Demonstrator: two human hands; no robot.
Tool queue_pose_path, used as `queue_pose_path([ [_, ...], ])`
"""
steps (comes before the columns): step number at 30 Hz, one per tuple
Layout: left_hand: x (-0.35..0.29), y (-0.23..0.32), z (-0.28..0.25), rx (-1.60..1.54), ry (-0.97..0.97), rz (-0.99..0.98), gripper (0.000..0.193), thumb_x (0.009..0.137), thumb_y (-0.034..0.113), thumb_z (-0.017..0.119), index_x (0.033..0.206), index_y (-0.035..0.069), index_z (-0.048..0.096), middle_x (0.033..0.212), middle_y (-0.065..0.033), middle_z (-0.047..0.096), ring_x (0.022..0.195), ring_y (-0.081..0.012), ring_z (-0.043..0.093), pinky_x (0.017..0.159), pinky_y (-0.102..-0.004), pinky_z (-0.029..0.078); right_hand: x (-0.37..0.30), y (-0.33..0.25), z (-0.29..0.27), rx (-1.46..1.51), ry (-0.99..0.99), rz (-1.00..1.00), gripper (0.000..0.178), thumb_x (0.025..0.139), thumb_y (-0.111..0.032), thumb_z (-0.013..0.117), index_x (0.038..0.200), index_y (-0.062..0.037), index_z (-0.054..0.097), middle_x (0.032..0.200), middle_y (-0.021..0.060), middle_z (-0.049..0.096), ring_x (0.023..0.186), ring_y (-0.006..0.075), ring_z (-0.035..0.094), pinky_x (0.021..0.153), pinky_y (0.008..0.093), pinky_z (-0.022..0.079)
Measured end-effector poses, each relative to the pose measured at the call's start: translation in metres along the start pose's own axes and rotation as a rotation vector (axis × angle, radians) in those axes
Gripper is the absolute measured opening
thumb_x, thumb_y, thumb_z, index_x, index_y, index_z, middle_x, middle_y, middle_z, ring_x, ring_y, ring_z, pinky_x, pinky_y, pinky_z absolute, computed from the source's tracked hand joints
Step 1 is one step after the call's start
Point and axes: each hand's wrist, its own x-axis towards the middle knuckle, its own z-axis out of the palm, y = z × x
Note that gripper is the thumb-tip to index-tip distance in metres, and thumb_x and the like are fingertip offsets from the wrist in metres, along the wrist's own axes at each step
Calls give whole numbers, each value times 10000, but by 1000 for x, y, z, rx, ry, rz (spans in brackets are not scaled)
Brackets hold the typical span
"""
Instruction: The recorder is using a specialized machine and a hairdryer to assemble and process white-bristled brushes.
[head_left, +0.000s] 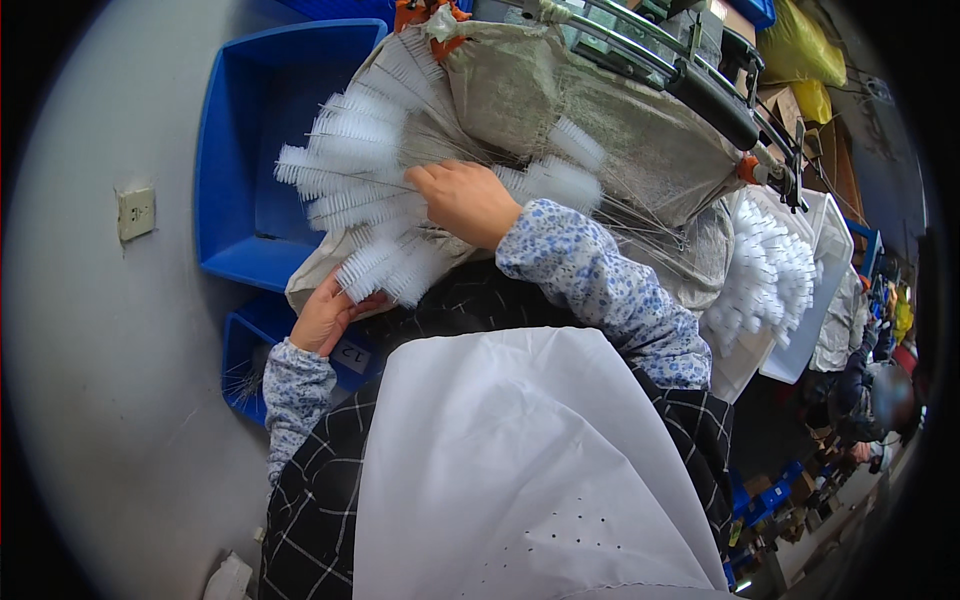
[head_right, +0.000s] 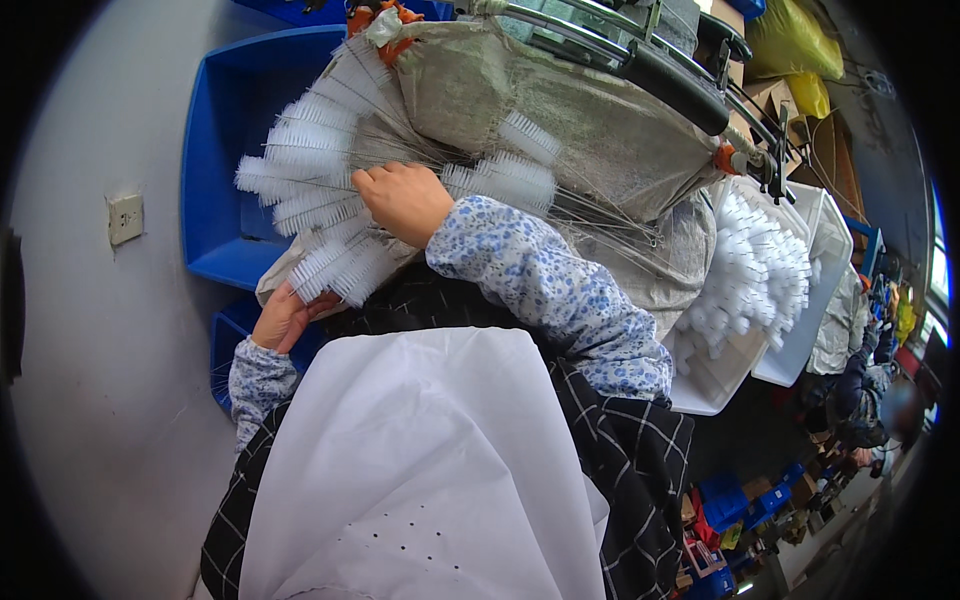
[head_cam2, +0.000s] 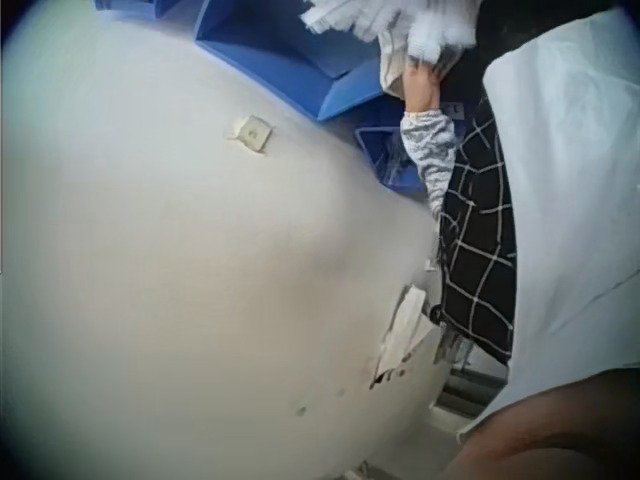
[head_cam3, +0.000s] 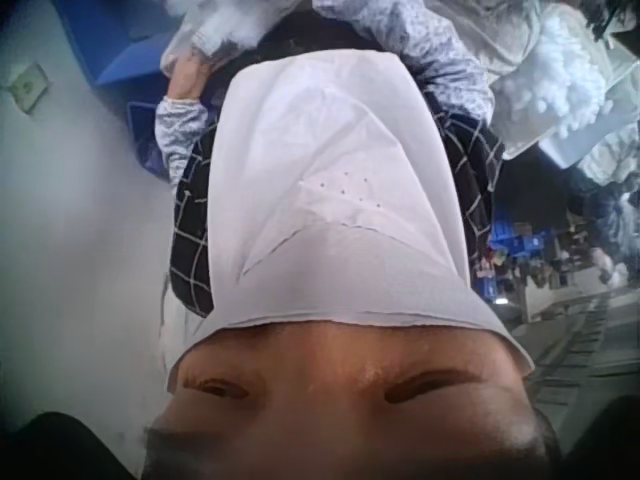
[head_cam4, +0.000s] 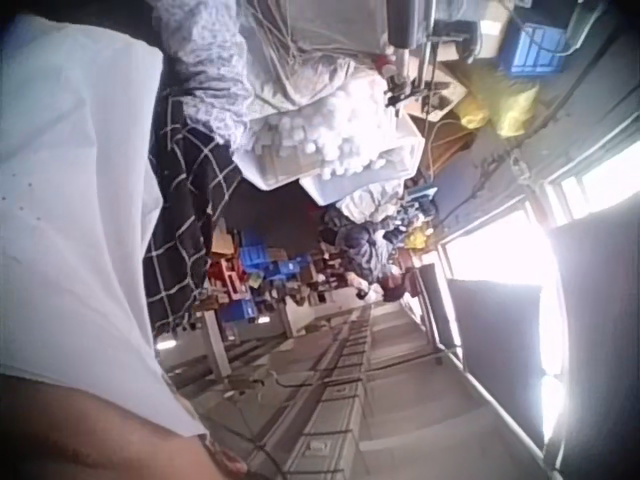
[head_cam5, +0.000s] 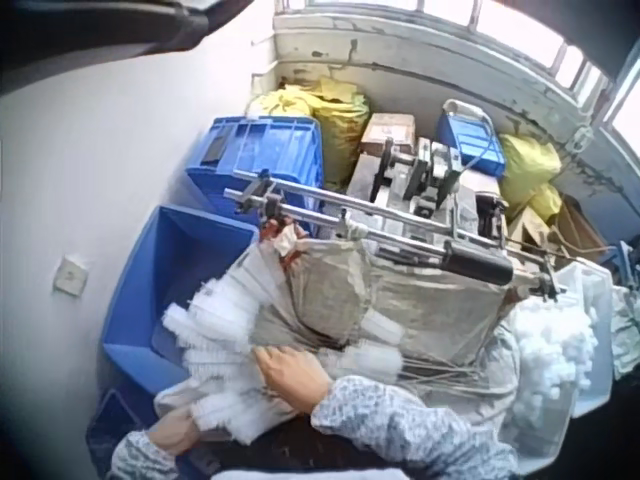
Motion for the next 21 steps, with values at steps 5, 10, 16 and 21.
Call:
queue_pose_path([
  [5, 12, -2, 1, -474, -43, 124, 500, 821, 237, 464, 1251, 95, 251, 1190, -97, 404, 1054, -247, 439, 874, -382, 379, 0, 3, -4, 378, -1, 72, 307, 686, -11, 529, 991, -11, 499, 816, 128, 564, 756, 294, 548, 674, 327, 453],
  [10, 40, 23, 13, -671, -113, 241, 556, 787, 246, 517, 1255, 115, 248, 1216, -107, 370, 1097, -279, 397, 889, -442, 365, -24, -6, -66, 1131, 120, 355, 260, 796, 22, 479, 1054, 17, 444, 837, 51, 505, 728, 120, 528, 631, 238, 448],
  [16, 77, 80, 17, -402, 42, 625, 640, 748, 299, 576, 1240, 69, 237, 1161, -131, 417, 1042, -253, 455, 827, -397, 430, -113, 8, -131, 1257, 303, 124, 408, 818, -200, 498, 1137, 3, 345, 883, 84, 495, 746, 133, 502, 633, 255, 422],
  [21, 104, 126, 35, -156, -38, 818, 697, 703, 360, 617, 1231, 85, 253, 1078, -134, 484, 959, -218, 517, 764, -349, 468, -153, 16, -150, 1374, 663, 200, 528, 840, -359, 434, 1173, 34, 321, 919, 98, 516, 683, 124, 501, 592, 236, 410],
])
